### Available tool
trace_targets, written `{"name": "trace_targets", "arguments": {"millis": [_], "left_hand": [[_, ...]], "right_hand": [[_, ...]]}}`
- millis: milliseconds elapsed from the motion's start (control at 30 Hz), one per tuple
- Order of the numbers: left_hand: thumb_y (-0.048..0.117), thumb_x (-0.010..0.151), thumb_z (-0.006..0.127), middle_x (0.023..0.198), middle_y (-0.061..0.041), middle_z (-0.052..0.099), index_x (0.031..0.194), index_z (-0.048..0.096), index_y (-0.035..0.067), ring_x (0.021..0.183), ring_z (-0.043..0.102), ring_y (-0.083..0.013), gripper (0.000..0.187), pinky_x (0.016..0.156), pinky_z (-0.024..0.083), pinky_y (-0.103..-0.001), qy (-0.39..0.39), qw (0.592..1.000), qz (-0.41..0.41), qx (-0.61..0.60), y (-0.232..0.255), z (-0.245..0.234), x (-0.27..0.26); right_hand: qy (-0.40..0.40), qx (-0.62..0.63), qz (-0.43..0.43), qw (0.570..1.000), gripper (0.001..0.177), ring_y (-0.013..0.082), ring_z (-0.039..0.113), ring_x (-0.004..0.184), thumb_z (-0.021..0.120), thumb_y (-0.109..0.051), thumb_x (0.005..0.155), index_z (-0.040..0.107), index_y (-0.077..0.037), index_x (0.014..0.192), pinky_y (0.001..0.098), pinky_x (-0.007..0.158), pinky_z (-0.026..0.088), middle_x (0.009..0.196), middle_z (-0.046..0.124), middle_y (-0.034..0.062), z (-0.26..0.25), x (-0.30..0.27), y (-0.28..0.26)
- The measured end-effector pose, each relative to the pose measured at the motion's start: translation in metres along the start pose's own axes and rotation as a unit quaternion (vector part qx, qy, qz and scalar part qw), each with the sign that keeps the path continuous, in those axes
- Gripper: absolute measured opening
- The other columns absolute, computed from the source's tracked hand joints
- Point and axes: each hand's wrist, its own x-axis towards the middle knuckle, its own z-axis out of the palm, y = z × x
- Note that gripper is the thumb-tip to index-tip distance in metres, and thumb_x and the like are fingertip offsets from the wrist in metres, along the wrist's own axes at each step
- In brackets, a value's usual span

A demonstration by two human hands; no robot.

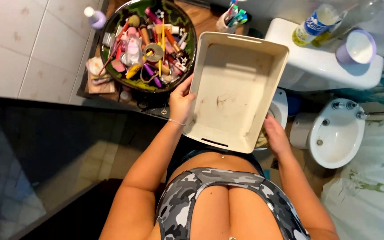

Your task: The person wipes a rectangular tray with a cloth, then picks up makeup brushes and other cosmetic items from a bowl and places them into the tray. The person also handles a mascara tube and other makeup products.

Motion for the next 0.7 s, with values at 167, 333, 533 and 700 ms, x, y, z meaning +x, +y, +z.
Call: {"name": "trace_targets", "arguments": {"millis": [167,333,533,700], "left_hand": [[-0.005,0.075,0.061,0.127,0.002,0.072,0.133,0.069,0.026,0.120,0.064,-0.0137,0.067,0.103,0.051,-0.027,0.020,0.989,-0.039,0.143,-0.045,-0.016,0.008],[0.004,0.077,0.063,0.131,0.003,0.069,0.136,0.066,0.028,0.124,0.062,-0.0140,0.064,0.107,0.048,-0.028,0.021,0.975,-0.083,0.205,-0.083,-0.031,0.020],[0.009,0.083,0.067,0.142,-0.005,0.062,0.144,0.059,0.020,0.132,0.057,-0.0205,0.062,0.111,0.045,-0.033,-0.001,0.979,-0.094,0.179,-0.069,-0.032,0.034],[0.005,0.090,0.063,0.149,-0.028,0.047,0.151,0.046,0.003,0.139,0.045,-0.0374,0.063,0.118,0.039,-0.045,-0.038,0.988,-0.018,0.146,-0.043,-0.024,0.048]], "right_hand": [[-0.044,-0.022,0.057,0.997,0.055,0.0299,0.047,0.142,0.050,-0.051,0.108,0.060,-0.013,0.146,0.0477,0.122,0.031,0.148,0.058,0.0138,0.013,0.019,0.040],[-0.050,0.031,0.126,0.990,0.054,0.0303,0.048,0.142,0.054,-0.050,0.107,0.063,-0.011,0.143,0.0496,0.122,0.032,0.147,0.059,0.0141,0.033,0.015,0.005],[-0.037,0.092,0.169,0.981,0.062,0.0383,0.041,0.145,0.056,-0.052,0.105,0.057,-0.004,0.145,0.0557,0.123,0.027,0.152,0.050,0.0231,0.051,0.016,0.006],[-0.015,0.094,0.174,0.980,0.066,0.0396,0.040,0.145,0.055,-0.054,0.106,0.053,-0.002,0.147,0.0567,0.123,0.027,0.155,0.046,0.0245,0.055,0.025,-0.007]]}}
